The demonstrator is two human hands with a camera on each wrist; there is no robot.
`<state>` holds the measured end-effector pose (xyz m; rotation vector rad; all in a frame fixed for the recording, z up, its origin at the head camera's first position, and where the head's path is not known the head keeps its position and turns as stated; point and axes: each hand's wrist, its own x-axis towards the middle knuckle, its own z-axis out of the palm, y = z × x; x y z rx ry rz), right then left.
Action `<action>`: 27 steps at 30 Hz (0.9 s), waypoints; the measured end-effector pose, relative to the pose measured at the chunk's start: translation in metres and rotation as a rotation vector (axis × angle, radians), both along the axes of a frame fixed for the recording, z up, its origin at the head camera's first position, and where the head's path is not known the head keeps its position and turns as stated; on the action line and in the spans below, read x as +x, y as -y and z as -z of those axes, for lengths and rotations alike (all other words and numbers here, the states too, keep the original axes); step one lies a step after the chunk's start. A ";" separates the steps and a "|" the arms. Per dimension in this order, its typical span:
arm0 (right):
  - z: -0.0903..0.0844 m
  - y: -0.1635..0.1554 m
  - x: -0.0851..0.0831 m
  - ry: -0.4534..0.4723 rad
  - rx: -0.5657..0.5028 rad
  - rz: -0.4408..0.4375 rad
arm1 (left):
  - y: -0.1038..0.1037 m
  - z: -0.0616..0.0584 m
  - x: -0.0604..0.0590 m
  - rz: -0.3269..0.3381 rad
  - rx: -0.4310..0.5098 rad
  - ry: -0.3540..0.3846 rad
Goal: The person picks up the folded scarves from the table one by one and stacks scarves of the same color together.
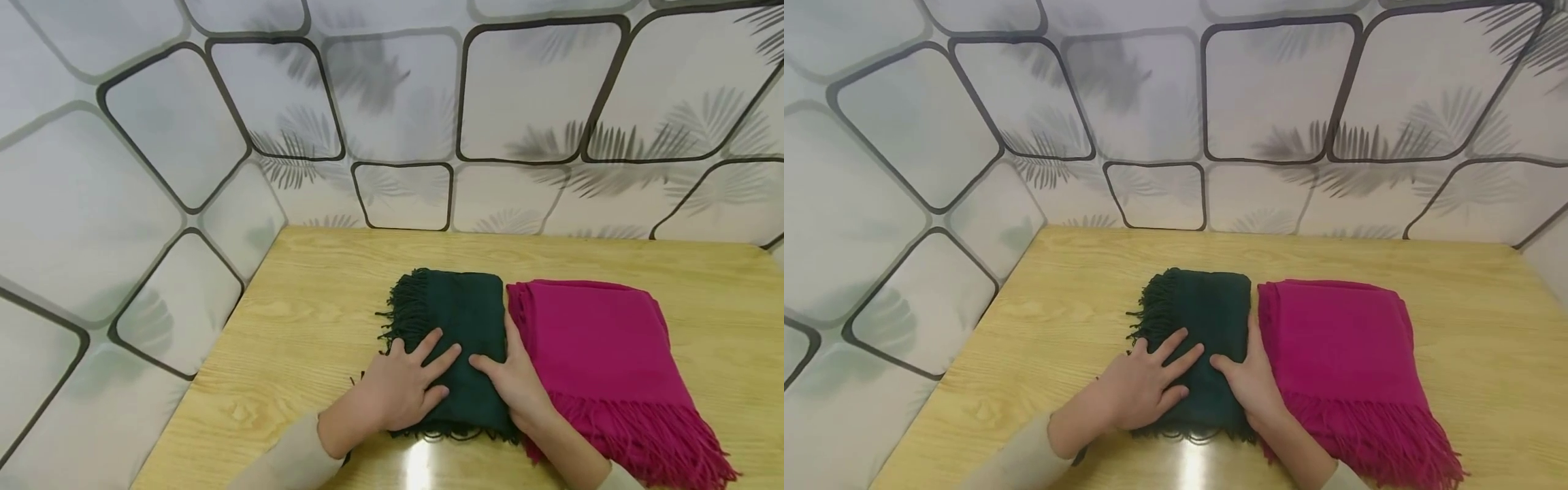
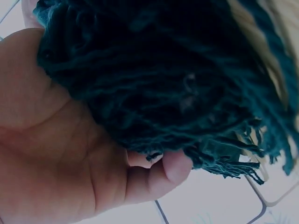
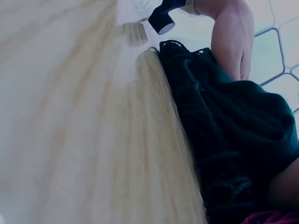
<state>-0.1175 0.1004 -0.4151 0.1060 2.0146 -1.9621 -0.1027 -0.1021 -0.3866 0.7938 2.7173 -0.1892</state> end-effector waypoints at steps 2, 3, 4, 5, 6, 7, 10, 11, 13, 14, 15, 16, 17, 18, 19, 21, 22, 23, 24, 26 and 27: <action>0.001 0.002 0.002 -0.040 0.048 0.005 | 0.000 0.000 0.002 -0.017 -0.020 -0.011; 0.001 0.002 0.003 -0.066 0.083 0.000 | 0.001 0.000 0.004 -0.026 -0.028 -0.013; 0.002 0.004 0.004 -0.090 0.117 -0.009 | 0.001 0.000 0.005 -0.035 -0.034 -0.014; 0.002 0.005 0.005 -0.119 0.156 -0.021 | 0.002 0.000 0.006 -0.042 -0.037 -0.014; 0.002 0.005 0.006 -0.152 0.200 -0.032 | 0.003 0.000 0.007 -0.049 -0.035 -0.015; 0.002 0.006 0.007 -0.181 0.235 -0.043 | 0.003 0.000 0.007 -0.053 -0.028 -0.016; 0.001 0.005 0.007 -0.230 0.299 -0.076 | 0.005 0.000 0.005 -0.051 0.019 -0.008; 0.001 0.004 0.007 -0.236 0.310 -0.084 | 0.006 0.001 0.003 -0.047 0.034 -0.003; 0.002 0.002 0.005 -0.224 0.309 -0.100 | 0.007 0.001 0.000 -0.040 0.069 0.023; 0.002 0.001 0.004 -0.211 0.308 -0.105 | 0.007 0.002 -0.001 -0.038 0.085 0.043; 0.003 0.000 0.004 -0.198 0.304 -0.110 | 0.008 0.002 -0.002 -0.035 0.098 0.060; 0.004 0.000 0.004 -0.185 0.300 -0.112 | 0.008 0.002 -0.002 -0.034 0.107 0.082; 0.005 0.000 0.004 -0.170 0.296 -0.115 | 0.008 0.002 -0.003 -0.033 0.118 0.105; 0.006 0.000 0.004 -0.157 0.292 -0.116 | 0.009 0.002 -0.003 -0.034 0.129 0.129; 0.007 0.000 0.004 -0.145 0.290 -0.115 | 0.009 0.002 -0.004 -0.033 0.140 0.149; 0.008 0.000 0.005 -0.127 0.285 -0.111 | 0.009 0.003 -0.006 -0.025 0.161 0.185; 0.009 0.000 0.005 -0.124 0.281 -0.107 | 0.009 0.003 -0.008 -0.022 0.174 0.205; 0.009 0.000 0.004 -0.121 0.278 -0.106 | 0.009 0.003 -0.010 -0.020 0.188 0.224; 0.010 -0.001 0.004 -0.118 0.274 -0.101 | 0.009 0.003 -0.012 -0.018 0.199 0.241; 0.011 -0.002 0.002 -0.108 0.268 -0.094 | 0.009 0.004 -0.017 -0.016 0.224 0.275; 0.011 -0.003 0.001 -0.101 0.266 -0.090 | 0.008 0.005 -0.019 -0.017 0.233 0.292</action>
